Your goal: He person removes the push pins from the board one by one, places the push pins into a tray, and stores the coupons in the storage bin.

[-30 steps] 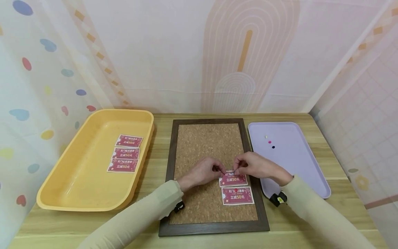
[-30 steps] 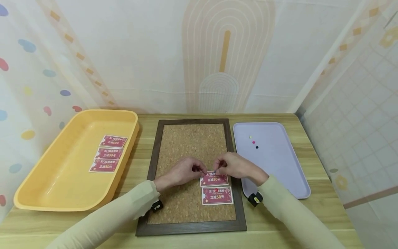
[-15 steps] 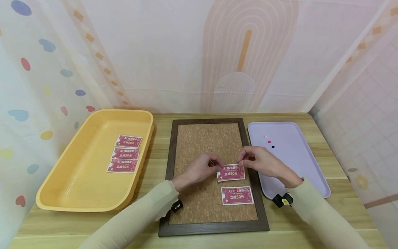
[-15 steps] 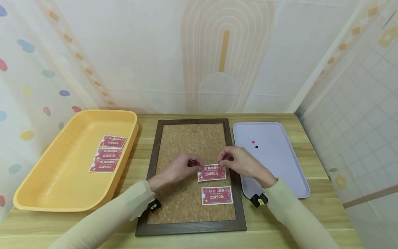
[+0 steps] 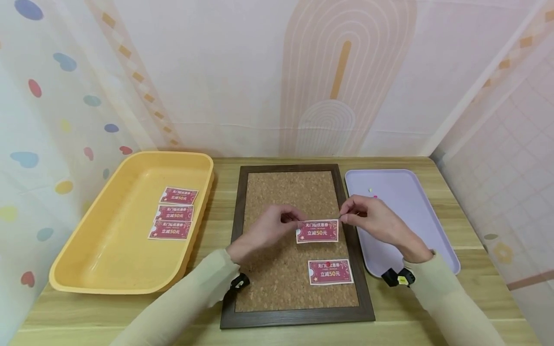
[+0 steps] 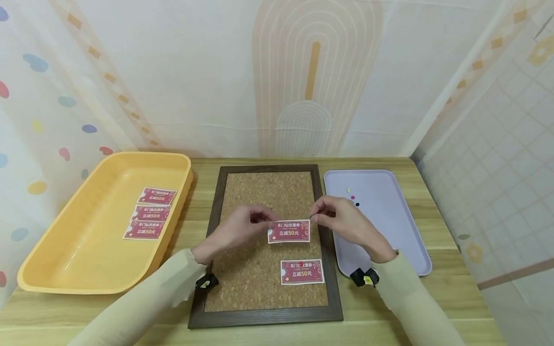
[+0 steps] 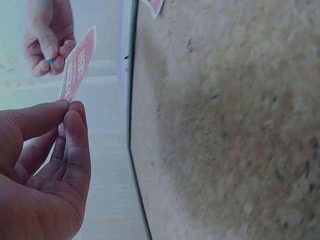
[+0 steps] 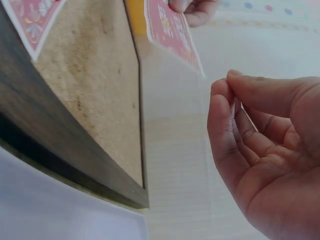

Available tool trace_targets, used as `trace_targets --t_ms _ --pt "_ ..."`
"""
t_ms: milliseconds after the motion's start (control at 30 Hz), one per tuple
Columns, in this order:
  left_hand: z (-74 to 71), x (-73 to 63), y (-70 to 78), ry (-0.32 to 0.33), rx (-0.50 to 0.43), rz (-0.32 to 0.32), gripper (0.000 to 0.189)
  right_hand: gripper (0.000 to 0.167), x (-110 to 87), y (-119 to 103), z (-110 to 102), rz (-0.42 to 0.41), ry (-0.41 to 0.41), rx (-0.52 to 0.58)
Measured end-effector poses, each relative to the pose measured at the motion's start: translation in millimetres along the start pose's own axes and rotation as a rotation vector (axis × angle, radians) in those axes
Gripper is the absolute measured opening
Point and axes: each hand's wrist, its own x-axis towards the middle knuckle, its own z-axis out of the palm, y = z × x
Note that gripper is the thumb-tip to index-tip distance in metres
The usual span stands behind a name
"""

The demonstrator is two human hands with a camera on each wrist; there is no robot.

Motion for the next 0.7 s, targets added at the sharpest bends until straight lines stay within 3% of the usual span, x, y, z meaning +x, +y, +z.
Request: trace_targets --t_ms 300,533,700 --pt "-20.1 -9.9 4.2 0.064 0.009 -0.006 0.010 0.005 -7.4 -2.6 -11.1 0.008 0.058 0.026" --pt "-38.0 -18.9 6.4 0.145 0.038 0.036 0.009 0.007 -14.4 -0.9 -18.5 0.000 0.129 0.014" --pt "-51.8 -24.2 7.8 0.156 0.021 0.009 0.012 0.006 -18.2 3.0 -24.8 -0.014 0.163 -0.001"
